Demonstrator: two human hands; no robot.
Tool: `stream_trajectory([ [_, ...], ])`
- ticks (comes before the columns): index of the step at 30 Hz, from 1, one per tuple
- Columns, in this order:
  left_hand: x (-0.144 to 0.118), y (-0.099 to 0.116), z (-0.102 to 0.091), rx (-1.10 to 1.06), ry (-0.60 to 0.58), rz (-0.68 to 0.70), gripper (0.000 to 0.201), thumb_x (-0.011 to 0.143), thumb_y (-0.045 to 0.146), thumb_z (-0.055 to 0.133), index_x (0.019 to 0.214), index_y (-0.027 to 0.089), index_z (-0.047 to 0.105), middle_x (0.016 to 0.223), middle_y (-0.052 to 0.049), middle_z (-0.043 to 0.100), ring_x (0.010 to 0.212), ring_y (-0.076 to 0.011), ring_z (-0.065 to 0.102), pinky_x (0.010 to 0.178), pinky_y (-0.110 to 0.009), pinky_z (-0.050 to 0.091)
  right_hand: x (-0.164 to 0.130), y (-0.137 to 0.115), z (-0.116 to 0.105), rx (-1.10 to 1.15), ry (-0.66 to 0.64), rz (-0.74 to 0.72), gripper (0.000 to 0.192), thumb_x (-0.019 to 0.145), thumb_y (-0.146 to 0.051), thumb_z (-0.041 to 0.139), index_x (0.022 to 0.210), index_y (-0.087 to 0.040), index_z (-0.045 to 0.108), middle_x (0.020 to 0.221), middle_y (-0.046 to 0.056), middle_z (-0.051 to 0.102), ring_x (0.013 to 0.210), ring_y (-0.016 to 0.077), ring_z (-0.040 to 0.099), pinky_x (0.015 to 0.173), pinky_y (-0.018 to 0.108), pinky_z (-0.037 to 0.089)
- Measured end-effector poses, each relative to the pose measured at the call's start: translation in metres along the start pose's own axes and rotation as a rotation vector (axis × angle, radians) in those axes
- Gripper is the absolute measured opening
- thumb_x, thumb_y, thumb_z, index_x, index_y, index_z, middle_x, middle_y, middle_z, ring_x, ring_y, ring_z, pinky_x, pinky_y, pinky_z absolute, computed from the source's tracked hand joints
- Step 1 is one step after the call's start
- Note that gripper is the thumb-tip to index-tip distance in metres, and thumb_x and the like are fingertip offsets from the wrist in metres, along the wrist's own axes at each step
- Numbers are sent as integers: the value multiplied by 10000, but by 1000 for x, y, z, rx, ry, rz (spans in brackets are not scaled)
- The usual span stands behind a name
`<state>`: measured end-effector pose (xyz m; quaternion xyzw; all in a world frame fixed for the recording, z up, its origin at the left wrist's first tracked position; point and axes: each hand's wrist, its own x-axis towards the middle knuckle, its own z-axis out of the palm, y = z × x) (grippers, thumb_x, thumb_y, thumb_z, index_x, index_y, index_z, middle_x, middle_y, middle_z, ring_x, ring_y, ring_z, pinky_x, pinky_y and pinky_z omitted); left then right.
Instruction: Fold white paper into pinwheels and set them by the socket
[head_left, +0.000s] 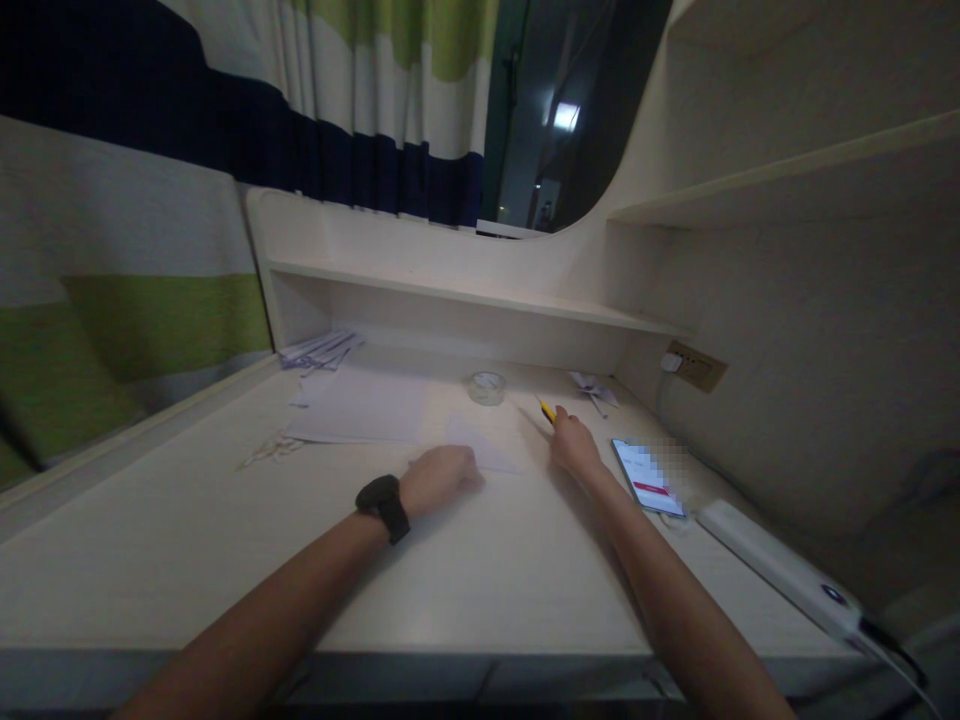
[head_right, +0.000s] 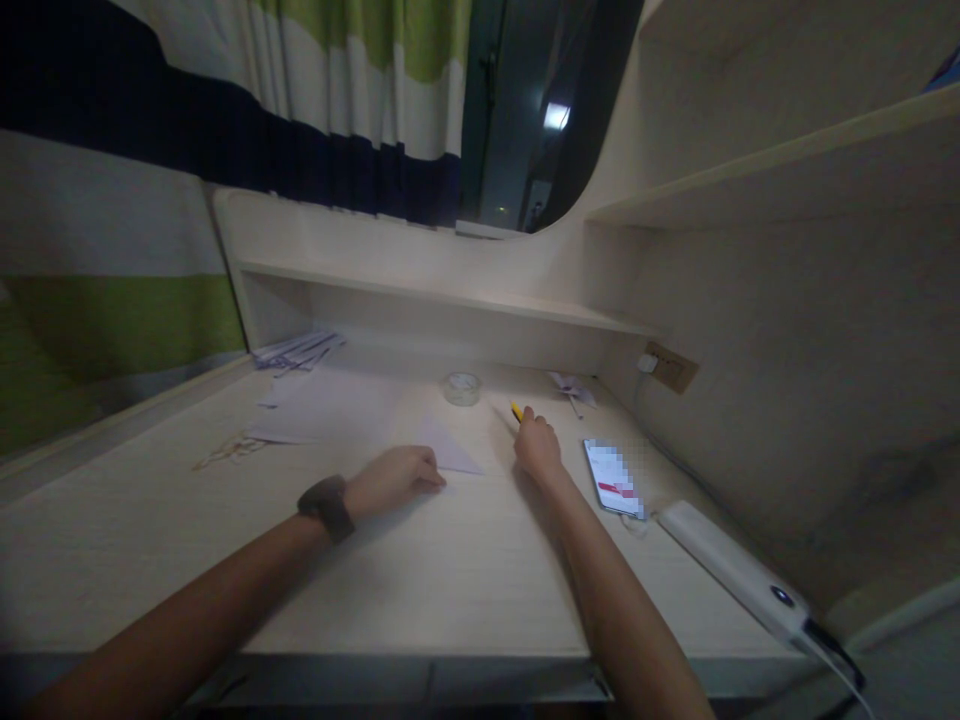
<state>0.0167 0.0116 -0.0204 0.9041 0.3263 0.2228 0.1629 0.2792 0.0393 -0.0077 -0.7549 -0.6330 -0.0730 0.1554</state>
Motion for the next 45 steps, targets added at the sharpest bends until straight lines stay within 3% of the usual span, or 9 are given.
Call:
stream_trajectory([
  [4, 1, 0, 6, 19, 23, -4, 207, 816, 338, 557, 752, 207, 705, 796, -64, 629, 792, -207, 563, 708, -294, 368, 2, 9, -31, 405, -35, -113, 510, 871, -120, 349, 1377, -162, 295, 1030, 125, 638, 785, 176, 633, 693, 271, 465],
  [6, 2, -2, 10, 8, 32, -5, 207, 816, 353, 567, 768, 214, 713, 807, -63, 631, 803, -207, 559, 717, -295, 370, -9, 12, -46, 505, -81, -210, 531, 876, -145, 330, 1403, -183, 274, 1034, 105, 641, 761, 160, 629, 695, 278, 481],
  [8, 4, -5, 13, -11, 32, -15, 195, 811, 351, 579, 786, 222, 722, 820, -59, 636, 813, -203, 557, 723, -294, 373, -28, 13, -60, 497, -150, -338, 566, 849, -143, 359, 1407, -220, 309, 1167, 102, 602, 887, 180, 620, 795, 321, 475],
  [10, 6, -9, 15, -26, 23, -23, 184, 806, 339, 587, 802, 222, 729, 830, -55, 641, 812, -197, 556, 723, -291, 374, -50, 16, -72, 461, -283, -476, 623, 804, -137, 418, 1405, -275, 330, 1386, 56, 447, 1165, 218, 499, 971, 379, 383],
  [13, 8, -13, 17, -48, 20, -27, 175, 798, 323, 600, 801, 210, 733, 828, -52, 642, 790, -187, 556, 709, -284, 372, -77, 23, -81, 456, -410, -484, 646, 806, -186, 454, 1424, -279, 290, 1443, 33, 374, 1264, 239, 410, 1019, 412, 337],
  [16, 7, -15, 18, -63, 28, -8, 175, 808, 319, 593, 798, 206, 726, 839, -53, 638, 778, -186, 553, 698, -281, 368, -91, 31, -84, 363, -364, -437, 552, 883, -297, 420, 1422, -270, 302, 1319, 70, 525, 1115, 231, 547, 894, 355, 435],
  [19, 6, -15, 17, -40, 21, 62, 200, 838, 313, 552, 803, 200, 713, 861, -61, 637, 792, -191, 548, 712, -283, 362, -99, 33, -85, 162, -279, -437, 484, 919, -348, 398, 1398, -306, 350, 1096, 68, 664, 893, 217, 636, 758, 312, 453],
  [26, 6, -12, 16, -22, 15, 85, 215, 856, 285, 508, 772, 189, 681, 860, -64, 629, 800, -193, 531, 723, -288, 352, -109, 21, -85, -129, -198, -596, 419, 907, -289, 422, 1315, -377, 459, 817, 42, 671, 683, 181, 608, 601, 260, 373],
  [45, 7, -12, 15, 72, -6, 134, 242, 892, 275, 470, 766, 170, 647, 843, -49, 605, 756, -155, 495, 669, -274, 321, -102, -1, -96, -413, -281, -719, 468, 906, -238, 408, 1346, -397, 391, 780, 34, 652, 664, 168, 606, 536, 254, 248],
])
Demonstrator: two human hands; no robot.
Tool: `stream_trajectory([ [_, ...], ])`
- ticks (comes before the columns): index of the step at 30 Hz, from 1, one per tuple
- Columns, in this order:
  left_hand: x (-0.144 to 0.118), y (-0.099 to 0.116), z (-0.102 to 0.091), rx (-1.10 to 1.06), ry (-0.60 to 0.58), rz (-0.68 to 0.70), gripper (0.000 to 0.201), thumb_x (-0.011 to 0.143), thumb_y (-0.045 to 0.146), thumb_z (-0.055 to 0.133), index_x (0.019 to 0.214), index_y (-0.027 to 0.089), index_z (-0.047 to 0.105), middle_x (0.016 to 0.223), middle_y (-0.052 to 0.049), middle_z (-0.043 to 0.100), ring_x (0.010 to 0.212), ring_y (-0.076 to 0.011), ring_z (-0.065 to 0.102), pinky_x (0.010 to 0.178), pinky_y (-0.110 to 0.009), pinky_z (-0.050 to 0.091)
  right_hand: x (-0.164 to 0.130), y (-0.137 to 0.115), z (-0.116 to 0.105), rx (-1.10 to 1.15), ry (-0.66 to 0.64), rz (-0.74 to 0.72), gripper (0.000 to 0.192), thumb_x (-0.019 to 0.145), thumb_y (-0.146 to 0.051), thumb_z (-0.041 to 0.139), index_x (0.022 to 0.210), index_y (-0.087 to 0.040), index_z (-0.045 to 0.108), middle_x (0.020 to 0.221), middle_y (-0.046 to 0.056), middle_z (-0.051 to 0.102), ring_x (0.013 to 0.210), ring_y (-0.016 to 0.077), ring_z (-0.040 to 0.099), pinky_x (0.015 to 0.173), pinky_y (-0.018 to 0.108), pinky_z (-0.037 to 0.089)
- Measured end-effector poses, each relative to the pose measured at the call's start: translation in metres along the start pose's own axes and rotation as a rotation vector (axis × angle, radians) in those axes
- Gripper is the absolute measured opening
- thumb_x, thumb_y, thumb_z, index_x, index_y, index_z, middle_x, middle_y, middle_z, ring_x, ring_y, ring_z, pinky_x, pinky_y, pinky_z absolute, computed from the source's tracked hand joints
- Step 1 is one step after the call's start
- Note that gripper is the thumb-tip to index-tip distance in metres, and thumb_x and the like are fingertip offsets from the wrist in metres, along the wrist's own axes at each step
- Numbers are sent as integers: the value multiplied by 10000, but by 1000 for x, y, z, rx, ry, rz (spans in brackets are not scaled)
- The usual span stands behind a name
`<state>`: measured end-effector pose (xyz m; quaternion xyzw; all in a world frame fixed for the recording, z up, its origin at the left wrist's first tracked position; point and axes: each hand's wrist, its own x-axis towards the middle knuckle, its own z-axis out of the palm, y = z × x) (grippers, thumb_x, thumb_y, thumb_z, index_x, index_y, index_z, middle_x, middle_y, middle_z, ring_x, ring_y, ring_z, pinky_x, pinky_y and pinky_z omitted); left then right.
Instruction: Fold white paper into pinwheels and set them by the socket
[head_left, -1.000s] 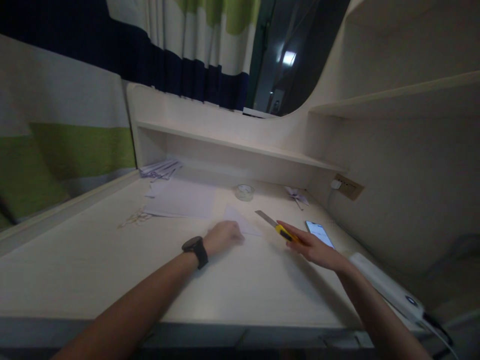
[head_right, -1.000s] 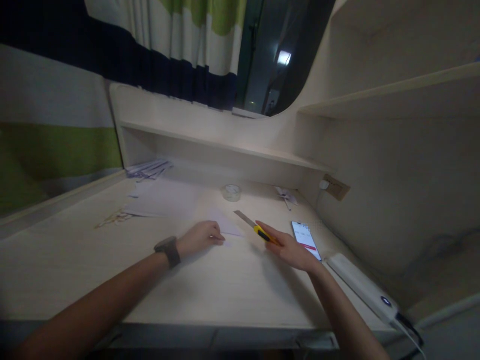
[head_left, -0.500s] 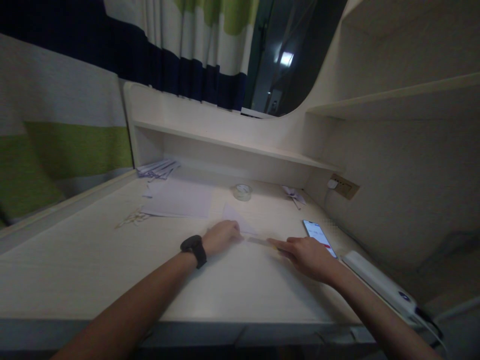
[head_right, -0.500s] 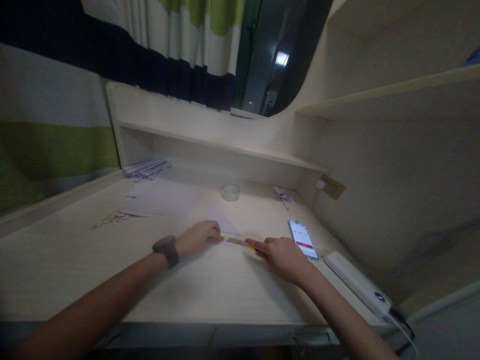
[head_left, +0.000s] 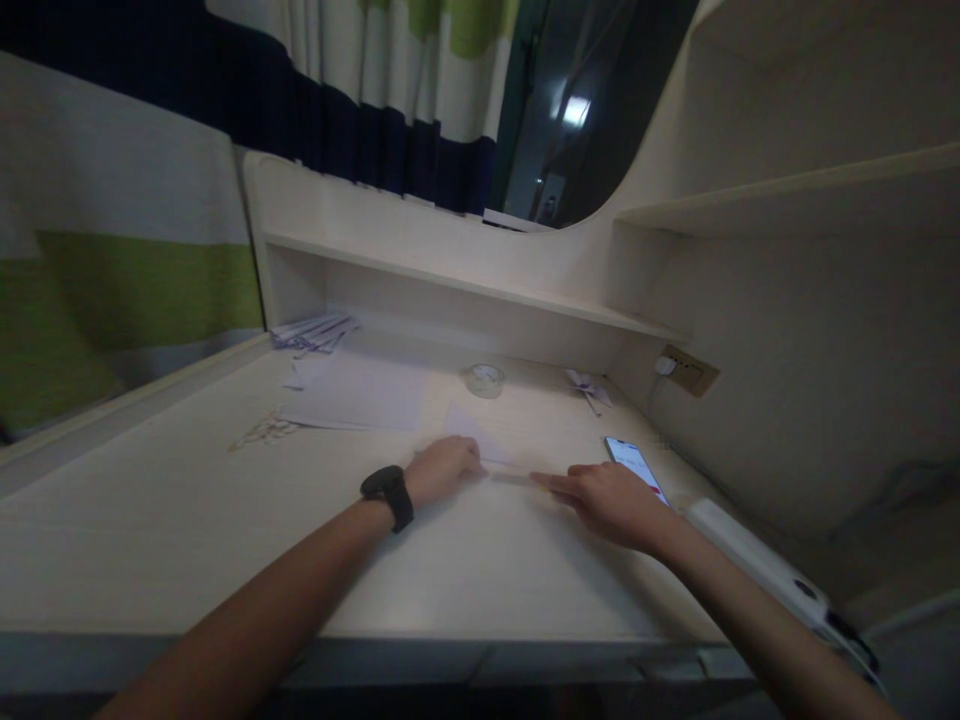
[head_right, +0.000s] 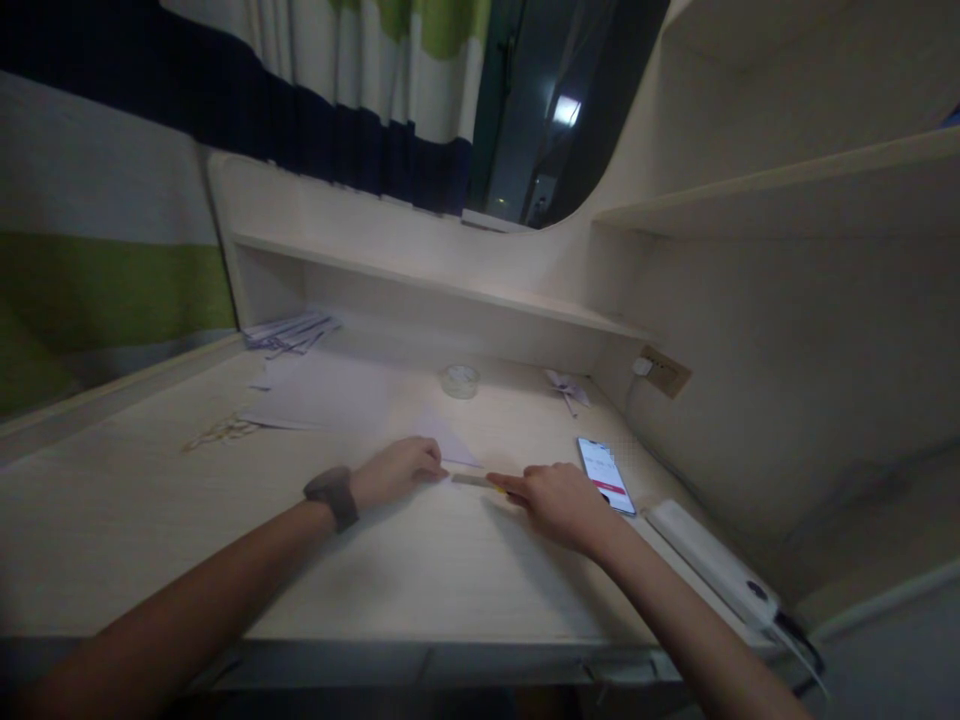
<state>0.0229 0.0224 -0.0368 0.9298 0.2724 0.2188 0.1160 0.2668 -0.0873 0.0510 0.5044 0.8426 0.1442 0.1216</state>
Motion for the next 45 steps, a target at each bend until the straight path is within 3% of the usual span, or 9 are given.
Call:
stream_trajectory([
  [19, -1, 3, -3, 62, -9, 39, 232, 894, 239, 468, 780, 164, 656, 849, -54, 616, 779, -160, 514, 696, -274, 346, -1, -2, -7, 6, -27, -4, 465, 895, -219, 418, 1332, -379, 422, 786, 46, 665, 678, 177, 617, 548, 253, 273],
  [27, 5, 19, -25, 144, -109, 56, 223, 847, 136, 482, 908, 169, 694, 862, -75, 662, 825, -180, 582, 769, -291, 415, 0, -2, -13, 61, -66, -15, 435, 897, -236, 434, 1317, -347, 456, 820, 62, 673, 733, 189, 618, 590, 257, 308],
  [34, 34, 37, -42, 261, -372, -118, 233, 748, 104, 514, 883, 137, 701, 885, -111, 702, 790, -197, 627, 707, -280, 452, 1, -1, -13, 147, -59, -70, 478, 873, -162, 417, 1326, -309, 451, 958, 69, 670, 801, 179, 619, 641, 260, 348],
  [40, 63, 35, -39, 257, -590, -162, 272, 686, 218, 559, 869, 83, 709, 837, -156, 704, 655, -207, 609, 574, -283, 450, 0, -2, -15, 147, -52, -73, 469, 869, -165, 431, 1314, -310, 466, 971, 54, 669, 819, 181, 630, 645, 263, 362],
  [45, 73, 32, -45, 202, -713, -199, 287, 626, 278, 591, 812, 97, 713, 704, -114, 692, 628, -203, 579, 604, -302, 461, 1, -2, -17, 133, -63, -73, 491, 863, -158, 446, 1326, -320, 453, 965, 53, 671, 817, 176, 636, 628, 254, 360],
])
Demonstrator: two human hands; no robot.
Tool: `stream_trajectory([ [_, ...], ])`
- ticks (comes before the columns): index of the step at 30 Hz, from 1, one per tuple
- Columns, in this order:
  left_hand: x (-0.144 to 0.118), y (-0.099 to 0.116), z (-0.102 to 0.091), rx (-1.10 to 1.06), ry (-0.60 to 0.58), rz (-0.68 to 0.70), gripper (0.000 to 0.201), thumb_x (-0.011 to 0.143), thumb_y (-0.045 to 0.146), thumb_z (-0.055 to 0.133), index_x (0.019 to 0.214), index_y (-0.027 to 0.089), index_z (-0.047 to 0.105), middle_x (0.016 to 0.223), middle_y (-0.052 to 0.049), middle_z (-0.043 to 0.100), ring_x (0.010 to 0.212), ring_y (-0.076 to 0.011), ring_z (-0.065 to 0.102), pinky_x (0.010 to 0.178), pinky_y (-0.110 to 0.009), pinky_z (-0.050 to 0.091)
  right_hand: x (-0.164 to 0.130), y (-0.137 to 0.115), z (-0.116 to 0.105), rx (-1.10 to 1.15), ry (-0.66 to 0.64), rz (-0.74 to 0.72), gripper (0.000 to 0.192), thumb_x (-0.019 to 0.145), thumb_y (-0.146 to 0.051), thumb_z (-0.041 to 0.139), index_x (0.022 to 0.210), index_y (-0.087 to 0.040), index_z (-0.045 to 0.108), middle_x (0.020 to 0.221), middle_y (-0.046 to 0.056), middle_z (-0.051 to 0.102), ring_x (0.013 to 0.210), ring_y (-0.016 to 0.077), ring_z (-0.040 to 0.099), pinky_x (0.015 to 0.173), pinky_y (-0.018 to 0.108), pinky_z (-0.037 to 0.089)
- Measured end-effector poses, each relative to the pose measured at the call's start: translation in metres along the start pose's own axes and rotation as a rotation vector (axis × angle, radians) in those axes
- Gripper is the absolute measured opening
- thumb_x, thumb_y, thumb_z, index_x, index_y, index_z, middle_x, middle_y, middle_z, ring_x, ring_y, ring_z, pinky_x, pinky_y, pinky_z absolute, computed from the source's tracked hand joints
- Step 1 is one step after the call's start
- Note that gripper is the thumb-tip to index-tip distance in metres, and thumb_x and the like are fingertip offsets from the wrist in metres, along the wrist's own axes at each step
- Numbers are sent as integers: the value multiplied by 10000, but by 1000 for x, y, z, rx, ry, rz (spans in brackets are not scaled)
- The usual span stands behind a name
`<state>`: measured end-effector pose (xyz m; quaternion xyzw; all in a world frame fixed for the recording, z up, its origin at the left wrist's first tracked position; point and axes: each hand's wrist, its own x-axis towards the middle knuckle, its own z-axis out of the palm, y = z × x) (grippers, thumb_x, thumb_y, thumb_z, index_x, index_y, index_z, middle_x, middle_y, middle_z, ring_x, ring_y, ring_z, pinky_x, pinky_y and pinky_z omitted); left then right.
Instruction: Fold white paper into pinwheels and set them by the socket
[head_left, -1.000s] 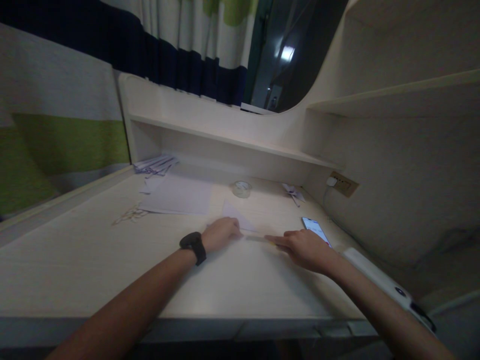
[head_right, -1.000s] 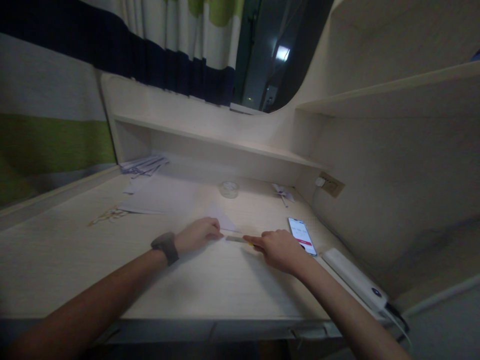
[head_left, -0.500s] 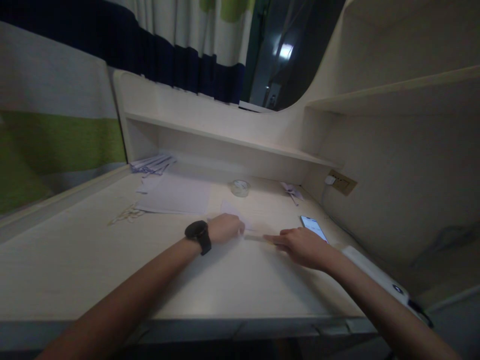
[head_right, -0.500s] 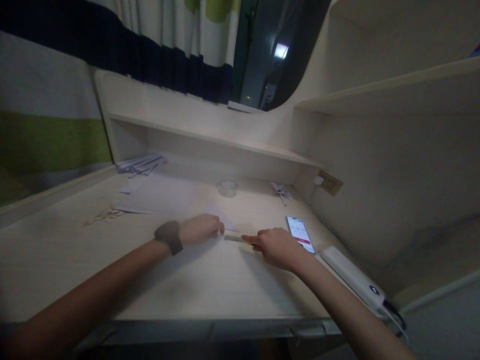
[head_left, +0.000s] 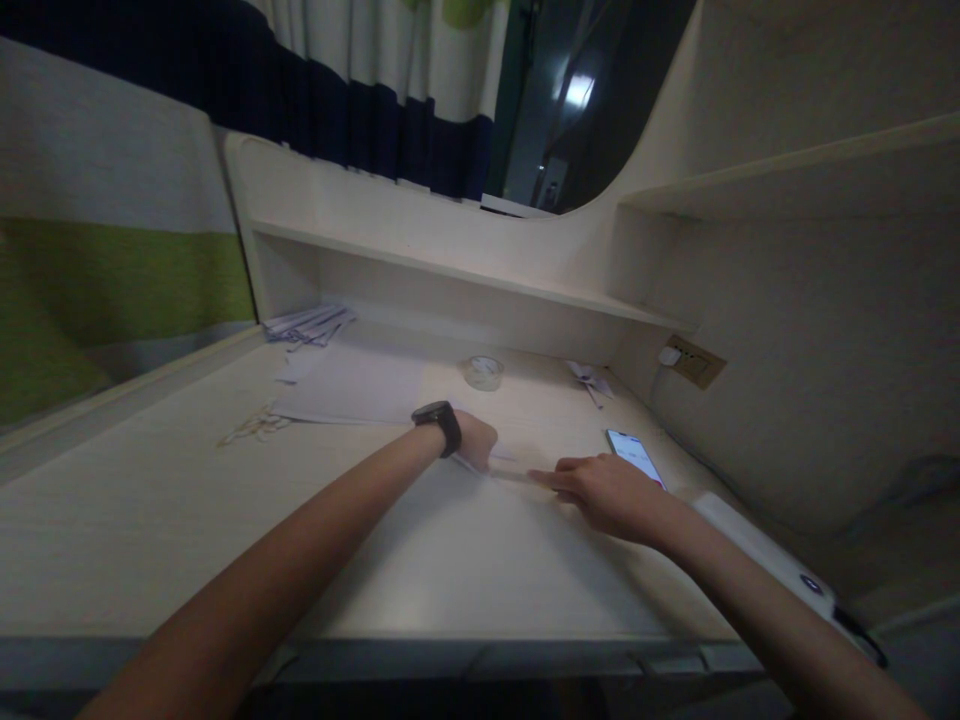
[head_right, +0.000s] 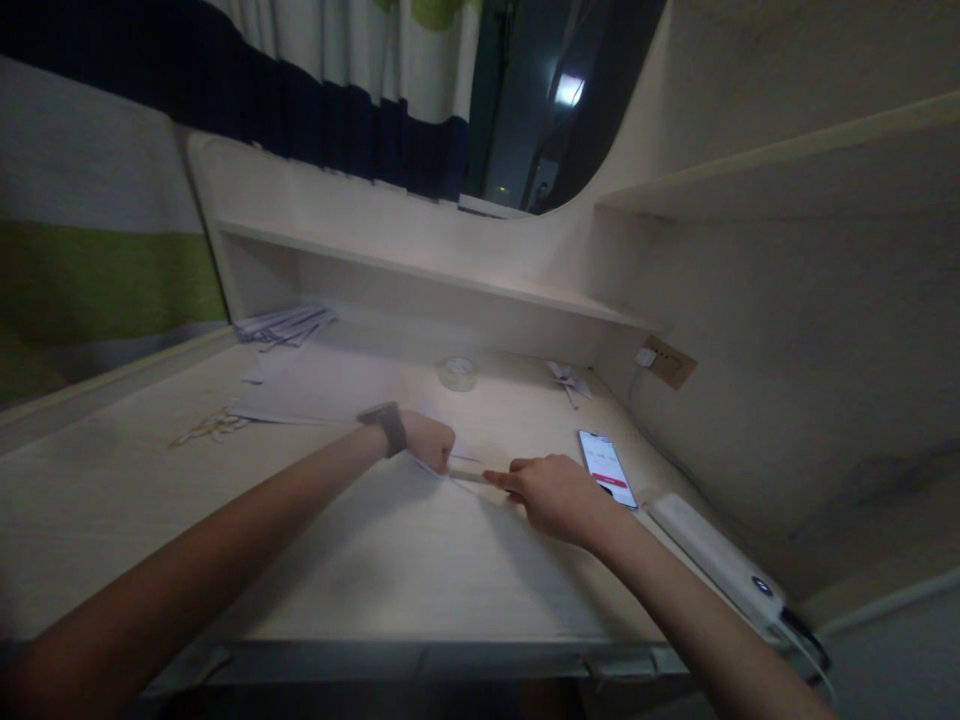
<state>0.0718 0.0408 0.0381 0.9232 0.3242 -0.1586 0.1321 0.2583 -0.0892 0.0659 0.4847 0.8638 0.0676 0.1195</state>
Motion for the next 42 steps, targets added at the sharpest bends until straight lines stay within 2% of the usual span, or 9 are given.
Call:
stream_trajectory([
  [6, -1, 2, -7, -30, -59, -4, 247, 593, 286, 598, 740, 123, 711, 581, -70, 647, 615, -193, 553, 627, -300, 454, 1, 1, 0, -18, 17, -16, 485, 865, -176, 461, 1324, -334, 453, 933, 42, 680, 797, 181, 643, 611, 254, 352],
  [17, 1, 2, -3, -59, -108, 31, 235, 625, 182, 532, 768, 98, 698, 703, -97, 665, 576, -168, 500, 585, -304, 419, 1, 0, 0, -21, 25, -15, 472, 854, -170, 467, 1302, -317, 483, 936, 43, 678, 760, 163, 631, 602, 257, 346],
  [26, 0, -6, 2, -155, -84, 53, 312, 627, 186, 503, 857, 107, 699, 807, -94, 685, 615, -159, 512, 588, -279, 421, 2, -2, -4, -5, 28, -13, 461, 856, -171, 460, 1290, -320, 498, 924, 46, 682, 768, 174, 632, 595, 263, 334],
  [42, -4, -12, 7, -259, -32, 60, 241, 590, 176, 502, 761, 137, 666, 701, -28, 652, 595, -135, 492, 547, -228, 393, 1, 1, 3, -2, 35, -25, 494, 852, -168, 458, 1321, -322, 463, 942, 52, 676, 778, 173, 624, 607, 260, 341],
])
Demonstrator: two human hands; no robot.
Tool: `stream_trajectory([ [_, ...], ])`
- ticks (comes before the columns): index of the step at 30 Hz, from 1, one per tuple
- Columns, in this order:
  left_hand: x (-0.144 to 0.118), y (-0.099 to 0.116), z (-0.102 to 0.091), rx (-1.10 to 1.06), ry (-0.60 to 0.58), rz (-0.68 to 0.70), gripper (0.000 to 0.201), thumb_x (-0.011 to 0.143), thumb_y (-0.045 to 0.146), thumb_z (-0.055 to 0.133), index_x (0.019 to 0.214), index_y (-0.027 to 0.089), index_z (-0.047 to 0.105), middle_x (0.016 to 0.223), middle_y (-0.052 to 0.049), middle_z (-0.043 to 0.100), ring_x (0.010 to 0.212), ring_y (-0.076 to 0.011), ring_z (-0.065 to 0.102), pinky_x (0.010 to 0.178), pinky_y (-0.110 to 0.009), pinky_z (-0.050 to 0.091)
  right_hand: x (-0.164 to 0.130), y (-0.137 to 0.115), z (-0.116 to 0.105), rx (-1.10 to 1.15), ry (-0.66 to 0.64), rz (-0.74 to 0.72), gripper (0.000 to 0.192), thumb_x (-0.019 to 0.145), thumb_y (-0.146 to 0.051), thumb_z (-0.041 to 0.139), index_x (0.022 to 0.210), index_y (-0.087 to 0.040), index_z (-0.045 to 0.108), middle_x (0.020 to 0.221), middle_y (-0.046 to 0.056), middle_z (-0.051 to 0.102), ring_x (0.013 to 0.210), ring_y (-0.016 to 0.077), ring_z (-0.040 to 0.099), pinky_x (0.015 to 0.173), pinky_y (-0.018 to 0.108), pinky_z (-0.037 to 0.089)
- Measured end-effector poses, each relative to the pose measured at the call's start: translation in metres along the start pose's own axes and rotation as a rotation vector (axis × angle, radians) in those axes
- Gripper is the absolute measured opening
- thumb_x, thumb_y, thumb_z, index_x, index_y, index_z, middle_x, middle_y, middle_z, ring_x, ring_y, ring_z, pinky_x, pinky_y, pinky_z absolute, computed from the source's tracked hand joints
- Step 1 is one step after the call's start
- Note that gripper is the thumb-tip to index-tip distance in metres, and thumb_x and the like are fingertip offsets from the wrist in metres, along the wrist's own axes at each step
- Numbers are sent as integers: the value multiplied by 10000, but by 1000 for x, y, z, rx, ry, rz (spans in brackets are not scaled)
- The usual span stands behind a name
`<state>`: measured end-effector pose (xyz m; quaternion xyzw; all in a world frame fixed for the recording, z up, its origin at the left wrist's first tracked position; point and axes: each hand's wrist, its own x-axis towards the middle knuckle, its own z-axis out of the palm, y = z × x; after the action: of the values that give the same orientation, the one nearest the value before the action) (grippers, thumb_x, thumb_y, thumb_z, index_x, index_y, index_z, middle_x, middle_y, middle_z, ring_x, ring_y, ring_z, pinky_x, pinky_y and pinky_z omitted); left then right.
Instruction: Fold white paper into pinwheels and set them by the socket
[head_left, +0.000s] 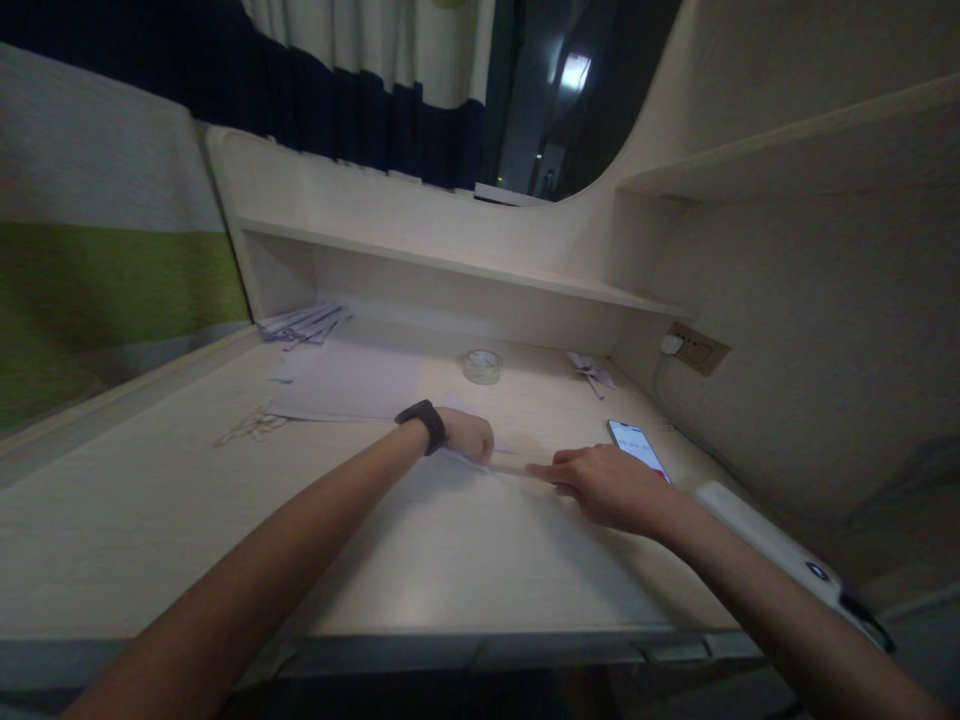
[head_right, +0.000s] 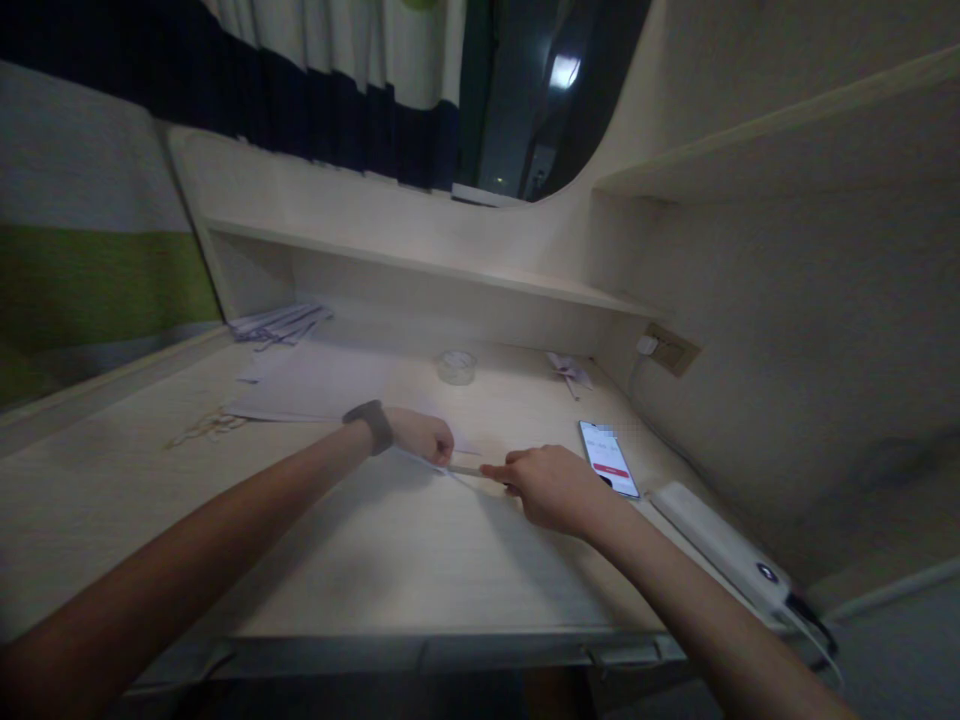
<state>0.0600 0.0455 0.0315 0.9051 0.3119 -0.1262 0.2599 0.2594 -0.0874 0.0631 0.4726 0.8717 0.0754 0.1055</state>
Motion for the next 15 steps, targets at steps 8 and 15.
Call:
stream_trajectory([
  [8, 3, -6, 2, -37, 24, 47, 210, 633, 194, 510, 770, 137, 660, 705, -19, 637, 608, -129, 485, 574, -231, 396, -1, 0, 1, 3, 12, -6, 505, 855, -163, 452, 1330, -332, 449, 903, 48, 673, 746, 171, 620, 586, 262, 327],
  [15, 1, -6, 4, -73, 29, 46, 227, 637, 199, 510, 792, 132, 661, 725, -23, 644, 618, -129, 499, 561, -227, 389, -2, 0, 3, -28, 16, 1, 515, 854, -156, 444, 1342, -321, 433, 901, 52, 669, 749, 173, 628, 568, 259, 321],
])
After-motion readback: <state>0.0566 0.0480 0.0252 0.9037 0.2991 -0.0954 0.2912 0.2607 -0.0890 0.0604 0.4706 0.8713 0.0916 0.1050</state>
